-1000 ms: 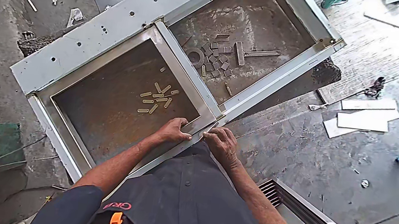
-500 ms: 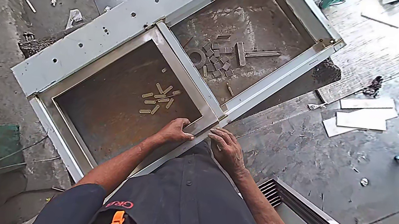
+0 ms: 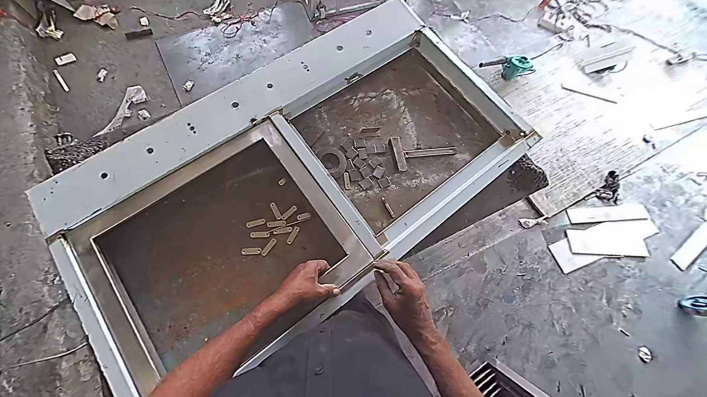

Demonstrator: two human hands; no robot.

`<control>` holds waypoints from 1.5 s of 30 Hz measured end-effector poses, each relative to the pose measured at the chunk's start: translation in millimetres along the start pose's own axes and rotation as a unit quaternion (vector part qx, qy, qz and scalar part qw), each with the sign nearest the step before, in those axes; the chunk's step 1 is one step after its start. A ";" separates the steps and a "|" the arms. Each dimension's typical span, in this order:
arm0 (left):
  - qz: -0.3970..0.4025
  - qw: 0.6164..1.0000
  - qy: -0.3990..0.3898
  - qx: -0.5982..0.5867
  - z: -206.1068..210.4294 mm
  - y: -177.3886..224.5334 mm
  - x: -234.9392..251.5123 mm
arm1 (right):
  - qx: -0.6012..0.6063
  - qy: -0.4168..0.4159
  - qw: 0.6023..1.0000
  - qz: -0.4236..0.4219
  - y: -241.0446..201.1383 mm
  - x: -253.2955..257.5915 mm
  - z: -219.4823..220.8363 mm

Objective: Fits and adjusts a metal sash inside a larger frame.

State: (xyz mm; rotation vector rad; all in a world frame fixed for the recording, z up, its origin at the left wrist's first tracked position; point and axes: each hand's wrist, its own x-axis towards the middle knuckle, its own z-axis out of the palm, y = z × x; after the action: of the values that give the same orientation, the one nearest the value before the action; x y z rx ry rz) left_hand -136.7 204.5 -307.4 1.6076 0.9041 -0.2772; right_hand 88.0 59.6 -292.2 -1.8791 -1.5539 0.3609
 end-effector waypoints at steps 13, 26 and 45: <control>-0.061 0.992 0.035 -0.103 6.9 -6.6 -5.5 | -0.050 -0.157 0.986 -0.001 81.2 239.5 -1.8; -0.132 0.926 0.200 -0.292 -12.1 6.9 -15.6 | -0.192 -0.241 0.950 -0.051 122.9 409.9 24.1; -0.083 0.761 0.444 -0.465 -217.2 42.9 136.8 | 0.507 -0.159 0.841 0.104 -15.4 329.9 30.6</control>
State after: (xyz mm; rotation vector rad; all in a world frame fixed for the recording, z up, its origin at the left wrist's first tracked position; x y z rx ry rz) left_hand -80.9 458.7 -305.3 0.6284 1.5673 0.8090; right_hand 142.1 382.7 -240.3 -1.1348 -0.9718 1.3496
